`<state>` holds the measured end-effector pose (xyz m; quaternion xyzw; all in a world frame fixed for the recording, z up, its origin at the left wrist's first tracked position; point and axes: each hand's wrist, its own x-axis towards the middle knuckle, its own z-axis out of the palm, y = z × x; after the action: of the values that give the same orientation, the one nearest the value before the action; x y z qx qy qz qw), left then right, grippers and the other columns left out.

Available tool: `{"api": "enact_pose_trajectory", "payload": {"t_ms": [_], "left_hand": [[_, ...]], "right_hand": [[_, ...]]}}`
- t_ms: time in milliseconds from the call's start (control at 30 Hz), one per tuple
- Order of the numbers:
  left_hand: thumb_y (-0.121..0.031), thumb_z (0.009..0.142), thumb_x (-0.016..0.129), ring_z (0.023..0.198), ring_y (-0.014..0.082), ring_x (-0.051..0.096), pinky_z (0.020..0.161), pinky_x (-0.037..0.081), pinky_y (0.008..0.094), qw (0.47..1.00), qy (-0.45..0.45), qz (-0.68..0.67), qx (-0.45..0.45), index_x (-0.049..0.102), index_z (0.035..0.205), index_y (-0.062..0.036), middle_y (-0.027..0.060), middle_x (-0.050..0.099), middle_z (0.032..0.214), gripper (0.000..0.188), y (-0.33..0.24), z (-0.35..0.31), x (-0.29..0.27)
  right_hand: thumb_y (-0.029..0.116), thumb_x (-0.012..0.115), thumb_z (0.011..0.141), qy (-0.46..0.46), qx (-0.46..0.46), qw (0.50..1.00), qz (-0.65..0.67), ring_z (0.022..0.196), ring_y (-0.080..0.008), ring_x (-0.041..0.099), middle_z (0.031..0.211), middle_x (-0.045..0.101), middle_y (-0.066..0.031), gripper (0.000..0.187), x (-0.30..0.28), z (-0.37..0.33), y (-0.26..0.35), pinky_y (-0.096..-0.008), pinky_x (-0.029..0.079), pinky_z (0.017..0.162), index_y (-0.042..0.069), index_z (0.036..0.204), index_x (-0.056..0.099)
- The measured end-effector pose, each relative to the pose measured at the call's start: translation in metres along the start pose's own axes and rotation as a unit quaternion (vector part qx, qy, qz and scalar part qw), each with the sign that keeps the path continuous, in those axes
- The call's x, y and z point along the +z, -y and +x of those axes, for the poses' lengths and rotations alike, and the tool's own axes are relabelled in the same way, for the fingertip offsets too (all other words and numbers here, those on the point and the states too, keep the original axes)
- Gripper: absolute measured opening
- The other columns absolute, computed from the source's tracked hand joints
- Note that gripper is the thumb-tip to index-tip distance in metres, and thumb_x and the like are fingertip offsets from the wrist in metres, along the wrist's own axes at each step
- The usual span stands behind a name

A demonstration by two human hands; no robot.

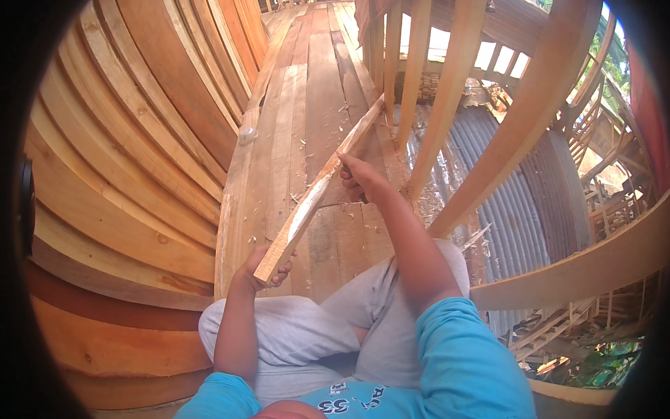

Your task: The person sits cross-legged on a wooden floor and uses a knife to carve a long rectangular piece of wood. They repeatedly scrape and shave the wood surface, producing wood shavings that accumulate on the floor.

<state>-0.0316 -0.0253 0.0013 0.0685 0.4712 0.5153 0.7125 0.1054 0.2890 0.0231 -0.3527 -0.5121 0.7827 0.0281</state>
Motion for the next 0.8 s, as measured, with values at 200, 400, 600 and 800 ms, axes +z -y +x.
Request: {"api": "enact_pose_trajectory", "payload": {"t_ms": [200, 400, 600, 800], "left_hand": [[-0.04, 0.104, 0.036, 0.049, 0.0156, 0.055, 0.04, 0.044, 0.0288, 0.999, 0.039, -0.016, -0.005, 0.059, 0.108, -0.0003, 0.0092, 0.056, 0.065, 0.046, 0.004, 0.005, 0.005], [-0.04, 0.101, 0.036, 0.039, 0.0157, 0.048, 0.034, 0.038, 0.0276, 1.0, -0.029, -0.009, 0.008, 0.057, 0.111, -0.0024, 0.0066, 0.053, 0.063, 0.044, 0.005, -0.001, 0.011], [-0.039, 0.101, 0.035, 0.04, 0.016, 0.048, 0.034, 0.04, 0.0271, 0.997, 0.024, -0.068, 0.006, 0.054, 0.114, 0.0018, 0.007, 0.051, 0.065, 0.047, 0.005, 0.002, 0.008], [-0.04, 0.101, 0.035, 0.045, 0.0179, 0.051, 0.036, 0.04, 0.0279, 0.976, 0.105, -0.191, -0.004, 0.052, 0.113, 0.0046, 0.0093, 0.052, 0.067, 0.049, 0.003, 0.001, 0.0]], "right_hand": [[0.055, 0.068, 0.086, -0.499, -0.119, 0.718, -0.47, 0.082, -0.0318, 0.072, 0.091, 0.073, -0.0187, 0.055, -0.067, -0.035, 0.009, -0.0423, 0.056, 0.068, 0.0, 0.09, 0.072], [0.033, 0.063, 0.087, -0.515, -0.01, 0.716, -0.471, 0.106, -0.0384, 0.069, 0.111, 0.072, -0.0209, 0.042, -0.085, -0.084, 0.025, -0.0461, 0.055, 0.088, -0.001, 0.112, 0.07], [0.032, 0.068, 0.087, -0.42, -0.072, 0.773, -0.469, 0.102, -0.0407, 0.068, 0.106, 0.071, -0.0244, 0.04, -0.115, -0.07, 0.005, -0.0461, 0.053, 0.09, -0.001, 0.11, 0.07], [0.014, 0.064, 0.082, -0.303, -0.168, 0.785, -0.514, 0.093, -0.037, 0.069, 0.099, 0.072, -0.0216, 0.027, -0.093, -0.033, -0.027, -0.0435, 0.054, 0.085, 0.0, 0.104, 0.069]]}}
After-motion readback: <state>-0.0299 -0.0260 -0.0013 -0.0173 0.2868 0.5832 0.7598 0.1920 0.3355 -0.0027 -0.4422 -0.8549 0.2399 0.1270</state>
